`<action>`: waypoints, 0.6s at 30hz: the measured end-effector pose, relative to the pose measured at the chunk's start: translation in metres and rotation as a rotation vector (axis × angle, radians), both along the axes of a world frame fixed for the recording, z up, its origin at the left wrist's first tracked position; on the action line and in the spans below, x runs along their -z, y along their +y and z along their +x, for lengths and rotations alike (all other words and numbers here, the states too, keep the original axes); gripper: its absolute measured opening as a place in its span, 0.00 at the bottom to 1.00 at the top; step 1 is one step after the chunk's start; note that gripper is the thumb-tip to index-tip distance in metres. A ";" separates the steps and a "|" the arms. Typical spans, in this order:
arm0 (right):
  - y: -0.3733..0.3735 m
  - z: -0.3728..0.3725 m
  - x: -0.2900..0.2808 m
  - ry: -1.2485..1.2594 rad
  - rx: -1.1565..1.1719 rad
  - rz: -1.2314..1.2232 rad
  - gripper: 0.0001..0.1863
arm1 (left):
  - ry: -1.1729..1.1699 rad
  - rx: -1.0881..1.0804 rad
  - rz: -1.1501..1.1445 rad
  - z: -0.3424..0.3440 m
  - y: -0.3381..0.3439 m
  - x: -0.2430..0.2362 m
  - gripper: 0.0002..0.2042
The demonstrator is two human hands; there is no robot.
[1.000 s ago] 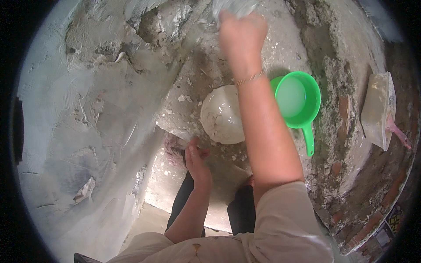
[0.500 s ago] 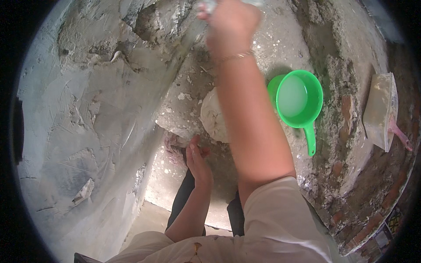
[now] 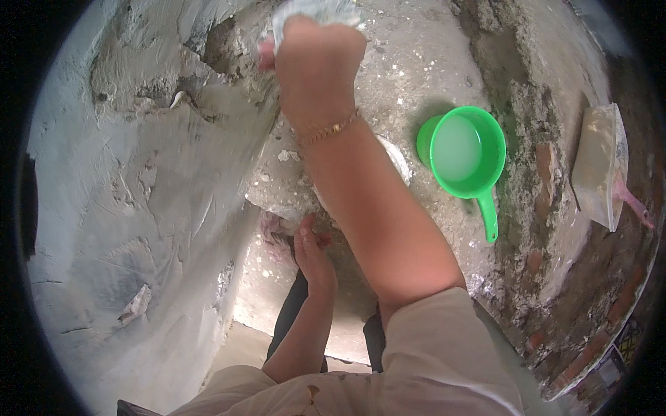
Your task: The person prepares plaster in a container and applies it to a wall using a spatula.
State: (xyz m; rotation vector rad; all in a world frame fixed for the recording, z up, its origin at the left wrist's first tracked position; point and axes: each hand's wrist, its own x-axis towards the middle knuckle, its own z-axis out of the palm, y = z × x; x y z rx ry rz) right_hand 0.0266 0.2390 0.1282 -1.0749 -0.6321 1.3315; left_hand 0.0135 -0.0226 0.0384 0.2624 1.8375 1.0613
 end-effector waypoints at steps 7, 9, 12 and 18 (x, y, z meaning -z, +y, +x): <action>0.023 0.013 -0.015 0.118 0.180 -0.170 0.06 | 0.005 0.019 0.049 0.010 0.002 -0.003 0.22; 0.005 -0.010 -0.014 0.037 0.015 -0.203 0.06 | -0.008 -0.005 0.032 0.006 0.002 0.000 0.22; 0.011 0.012 -0.025 0.169 0.190 -0.215 0.08 | 0.002 -0.004 0.024 -0.001 0.002 -0.002 0.24; 0.014 0.002 0.002 0.240 0.054 -0.144 0.08 | -0.012 0.017 0.026 0.003 0.000 0.001 0.25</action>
